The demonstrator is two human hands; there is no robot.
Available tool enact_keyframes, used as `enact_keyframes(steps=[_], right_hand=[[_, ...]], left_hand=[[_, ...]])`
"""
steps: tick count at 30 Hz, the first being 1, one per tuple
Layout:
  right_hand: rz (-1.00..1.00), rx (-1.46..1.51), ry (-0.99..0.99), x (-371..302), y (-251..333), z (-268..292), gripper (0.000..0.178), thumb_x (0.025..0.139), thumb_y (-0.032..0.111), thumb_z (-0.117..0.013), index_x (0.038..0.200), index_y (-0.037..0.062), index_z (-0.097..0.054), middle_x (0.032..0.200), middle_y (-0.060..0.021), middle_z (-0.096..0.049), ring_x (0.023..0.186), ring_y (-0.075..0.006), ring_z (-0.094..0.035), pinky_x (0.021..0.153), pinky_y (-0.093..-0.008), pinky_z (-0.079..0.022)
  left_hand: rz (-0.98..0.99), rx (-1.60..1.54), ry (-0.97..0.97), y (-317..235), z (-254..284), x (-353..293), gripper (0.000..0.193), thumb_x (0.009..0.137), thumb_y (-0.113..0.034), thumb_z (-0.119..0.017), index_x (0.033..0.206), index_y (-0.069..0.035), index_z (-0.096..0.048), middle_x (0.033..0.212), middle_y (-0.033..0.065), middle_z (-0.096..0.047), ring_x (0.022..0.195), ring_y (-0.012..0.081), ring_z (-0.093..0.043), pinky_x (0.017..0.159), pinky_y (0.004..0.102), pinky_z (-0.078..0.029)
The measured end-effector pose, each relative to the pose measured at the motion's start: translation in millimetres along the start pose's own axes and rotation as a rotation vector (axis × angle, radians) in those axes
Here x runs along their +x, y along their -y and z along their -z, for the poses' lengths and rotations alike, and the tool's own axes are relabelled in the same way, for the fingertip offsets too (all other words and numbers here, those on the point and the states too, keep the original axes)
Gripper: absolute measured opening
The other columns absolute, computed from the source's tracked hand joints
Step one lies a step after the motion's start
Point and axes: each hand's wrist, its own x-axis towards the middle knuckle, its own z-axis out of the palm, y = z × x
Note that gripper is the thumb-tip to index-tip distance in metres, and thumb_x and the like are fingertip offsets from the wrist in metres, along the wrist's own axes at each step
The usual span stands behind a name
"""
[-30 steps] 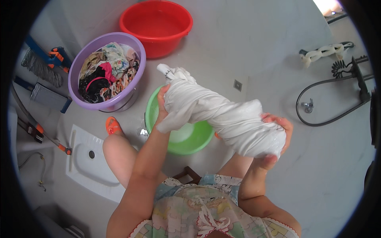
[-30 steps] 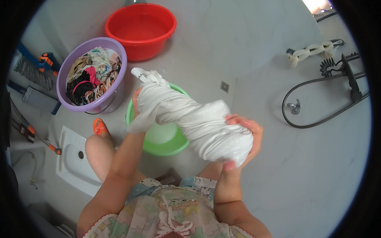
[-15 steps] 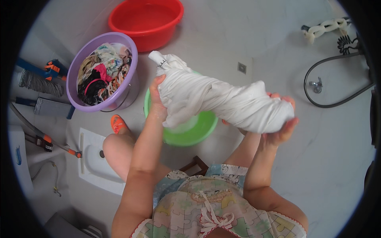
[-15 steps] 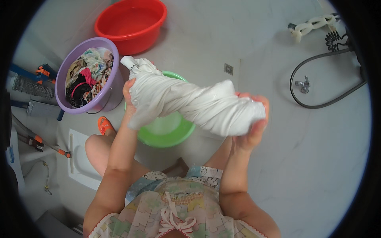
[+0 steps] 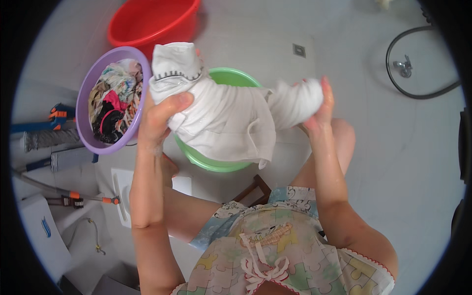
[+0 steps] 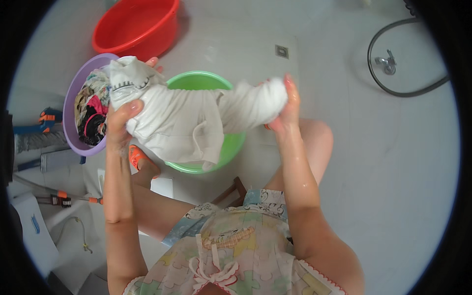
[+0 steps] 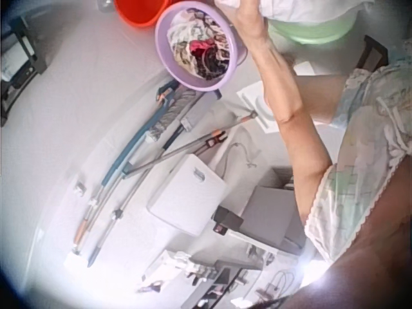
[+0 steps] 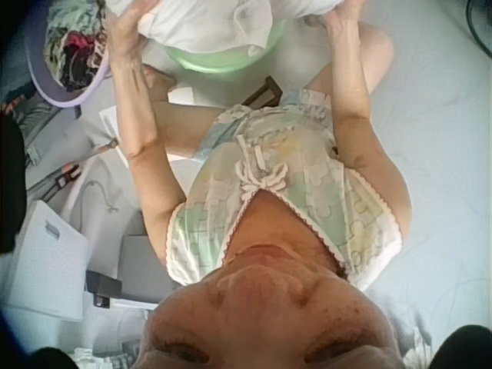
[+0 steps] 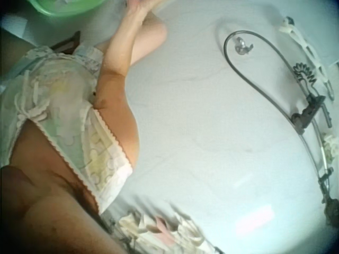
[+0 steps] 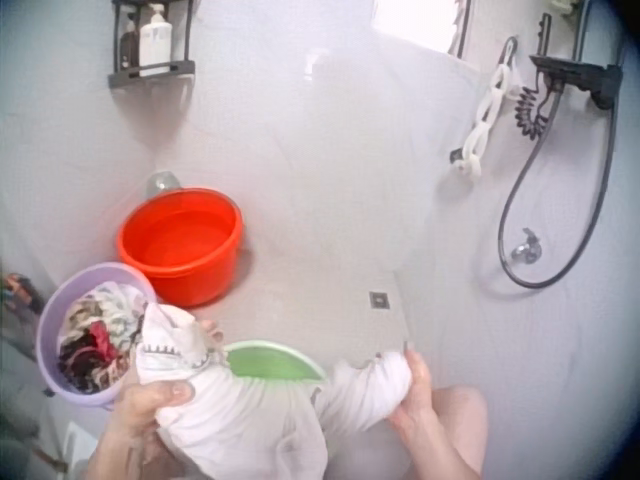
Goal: The person hand-washes a white cloth in a green basin filled with soapy water, repeatedly submerging, scrubbing, and wringing it. After wringing, the cloth is placed into a purple basin containing other wet laundry. The person then stands, retrieves a bottle of liquid from a cabinet, and uses a long-handled brush to scrub the floor around a squat toilet.
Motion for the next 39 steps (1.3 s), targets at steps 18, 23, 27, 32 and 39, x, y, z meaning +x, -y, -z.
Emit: enact_keyframes(steps=[18, 23, 27, 32, 39], right_hand=[[-0.608, -0.662, 0.148, 138.5, -63.8, -64.4, 0.034, 0.083, 0.034, -0.065, 0.075, 0.0020, -0.059, 0.070, -0.0115, -0.061, 0.064, -0.0220, -0.061, 0.063, -0.0341, -0.053], [-0.548, -0.971, 0.225, 142.9, -93.5, -97.1, 0.033, 0.082, 0.034, -0.066, 0.075, 0.0030, -0.060, 0.067, -0.0082, -0.060, 0.059, -0.0173, -0.057, 0.057, -0.0312, -0.049], [-0.461, -1.080, 0.268, 135.3, -120.7, -110.3, 0.033, 0.081, 0.035, -0.067, 0.072, 0.0047, -0.061, 0.066, -0.0064, -0.060, 0.058, -0.0155, -0.056, 0.055, -0.0295, -0.047], [-0.113, -1.552, 0.478, 128.4, -137.6, -120.8, 0.028, 0.088, 0.030, -0.055, 0.078, 0.0039, -0.061, 0.070, -0.0052, -0.060, 0.065, -0.0160, -0.056, 0.058, -0.0319, -0.044], [0.547, -2.173, 0.623, 111.8, -161.1, -128.7, 0.027, 0.087, 0.032, -0.060, 0.088, 0.0061, -0.068, 0.090, -0.0164, -0.062, 0.085, -0.0190, -0.058, 0.080, -0.0322, -0.045]], left_hand=[[-0.580, 0.517, 0.137, 47.2, -44.6, -21.6, 0.037, 0.055, -0.007, -0.070, 0.090, -0.002, -0.057, 0.088, 0.0125, -0.057, 0.081, 0.0302, -0.057, 0.073, 0.0381, -0.045], [-0.583, 0.654, 0.145, 70.7, -52.1, -30.9, 0.029, 0.055, -0.010, -0.068, 0.081, -0.003, -0.056, 0.078, 0.0110, -0.053, 0.075, 0.0271, -0.053, 0.072, 0.0385, -0.041], [-0.601, 0.767, 0.105, 96.5, -56.9, -33.9, 0.020, 0.062, -0.012, -0.063, 0.079, -0.004, -0.057, 0.075, 0.0110, -0.054, 0.073, 0.0264, -0.054, 0.070, 0.0399, -0.041], [-0.633, 0.869, 0.024, 121.7, -62.2, -32.5, 0.016, 0.067, -0.012, -0.060, 0.081, -0.005, -0.059, 0.077, 0.0109, -0.058, 0.074, 0.0267, -0.057, 0.070, 0.0404, -0.043], [-0.553, 0.852, 0.108, 135.1, -53.1, -24.0, 0.023, 0.062, -0.014, -0.064, 0.083, -0.005, -0.059, 0.080, 0.0124, -0.058, 0.077, 0.0274, -0.058, 0.071, 0.0407, -0.043]])
